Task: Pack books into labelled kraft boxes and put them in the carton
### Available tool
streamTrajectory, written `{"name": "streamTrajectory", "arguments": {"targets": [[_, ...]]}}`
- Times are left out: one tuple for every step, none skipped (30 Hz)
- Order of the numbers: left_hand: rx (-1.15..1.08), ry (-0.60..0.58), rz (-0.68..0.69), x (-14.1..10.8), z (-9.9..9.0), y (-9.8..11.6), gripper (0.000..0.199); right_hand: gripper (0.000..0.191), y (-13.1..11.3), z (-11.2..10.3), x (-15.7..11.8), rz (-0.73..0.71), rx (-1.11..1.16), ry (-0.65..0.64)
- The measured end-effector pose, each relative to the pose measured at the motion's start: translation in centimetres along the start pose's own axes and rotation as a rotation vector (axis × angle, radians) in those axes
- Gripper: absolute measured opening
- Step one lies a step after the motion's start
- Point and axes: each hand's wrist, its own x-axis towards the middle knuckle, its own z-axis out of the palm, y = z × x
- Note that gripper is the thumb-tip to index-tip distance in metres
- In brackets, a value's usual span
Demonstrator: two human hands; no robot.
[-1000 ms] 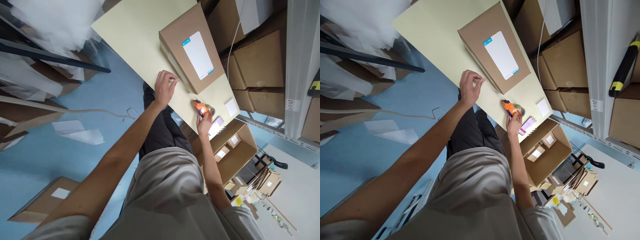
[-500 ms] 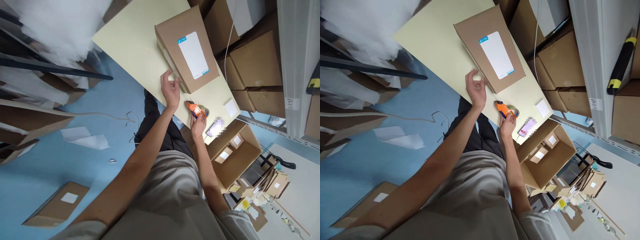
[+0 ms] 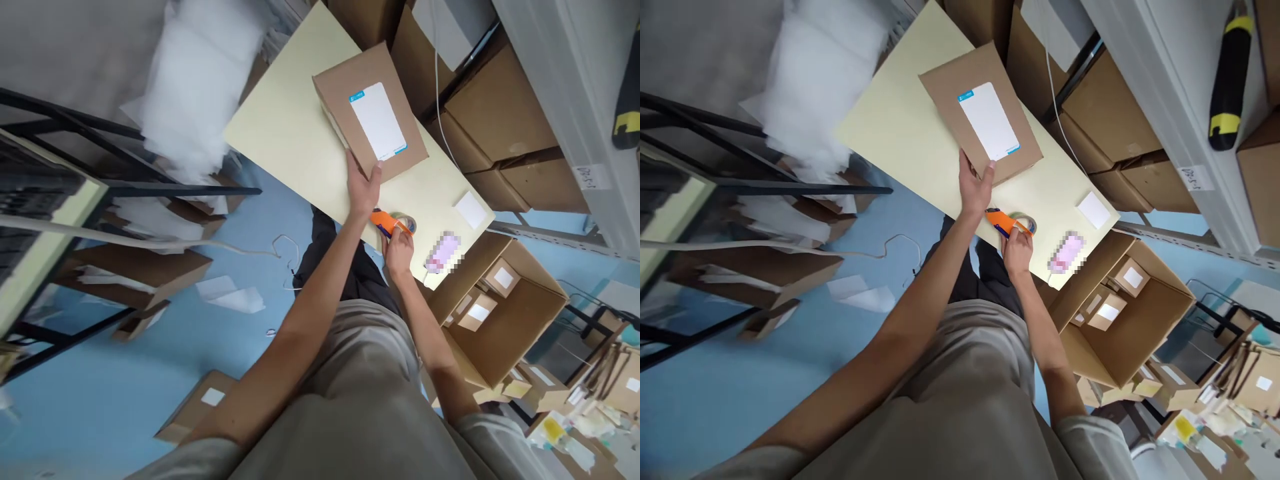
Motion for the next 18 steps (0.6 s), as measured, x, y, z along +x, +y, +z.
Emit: {"name": "streamTrajectory", "arguments": {"targets": [[0.02, -0.027, 0.011, 0.3, -1.1, 0.1, 0.096, 0.041, -0.5, -0.1, 0.2, -0.014, 0.01, -0.005], [0.036, -0.033, 0.02, 0.6, -2.2, 0.1, 0.098, 0.043, -1.1, -0.1, 0.4, -0.025, 0.019, -0.013], [0.062, -0.062, 0.028, 0.8, -3.0, 0.1, 0.1, 0.044, -1.6, -0.2, 0.6, -0.035, 0.027, -0.023], [0.083, -0.095, 0.033, 1.0, -3.7, 0.1, 0.102, 0.045, -2.1, -0.2, 0.8, -0.043, 0.035, -0.036], [0.097, -0.118, 0.037, 1.2, -4.2, -0.1, 0.103, 0.044, -2.4, -0.3, 0.9, -0.048, 0.042, -0.048], [0.1, -0.129, 0.04, 1.4, -4.5, -0.3, 0.105, 0.044, -2.7, -0.3, 0.9, -0.049, 0.049, -0.057], [0.09, -0.132, 0.043, 1.5, -4.7, -0.7, 0.106, 0.044, -2.7, -0.4, 0.7, -0.041, 0.052, -0.063], [0.069, -0.13, 0.046, 1.7, -4.7, -1.1, 0.109, 0.044, -2.4, -0.5, 0.3, -0.025, 0.05, -0.069], [0.042, -0.127, 0.045, 1.8, -4.7, -1.4, 0.111, 0.044, -1.9, -0.6, -0.3, 0.0, 0.042, -0.075], [0.015, -0.125, 0.042, 1.9, -4.7, -1.8, 0.113, 0.044, -1.1, -0.8, -1.1, 0.029, 0.029, -0.081], [-0.006, -0.125, 0.037, 2.0, -4.7, -2.1, 0.114, 0.043, -0.1, -1.0, -1.9, 0.054, 0.014, -0.082], [-0.018, -0.128, 0.03, 2.1, -4.7, -2.3, 0.114, 0.042, 1.1, -1.2, -2.8, 0.072, -0.004, -0.084], [-0.021, -0.135, 0.024, 2.2, -4.7, -2.4, 0.113, 0.04, 2.5, -1.5, -3.4, 0.072, -0.022, -0.075], [-0.017, -0.142, 0.018, 2.2, -4.7, -2.5, 0.112, 0.039, 3.8, -1.9, -3.8, 0.054, -0.038, -0.059], [-0.01, -0.145, 0.015, 2.2, -4.6, -2.5, 0.112, 0.039, 5.1, -2.4, -3.8, 0.033, -0.055, -0.053], [-0.001, -0.143, 0.013, 2.2, -4.6, -2.5, 0.111, 0.04, 6.4, -2.9, -3.3, 0.021, -0.073, -0.055], [0.01, -0.136, 0.012, 2.2, -4.5, -2.4, 0.109, 0.042, 7.4, -3.5, -2.4, 0.008, -0.086, -0.061], [0.022, -0.128, 0.012, 2.2, -4.4, -2.4, 0.108, 0.043, 8.3, -4.1, -1.2, -0.007, -0.093, -0.066]]}}
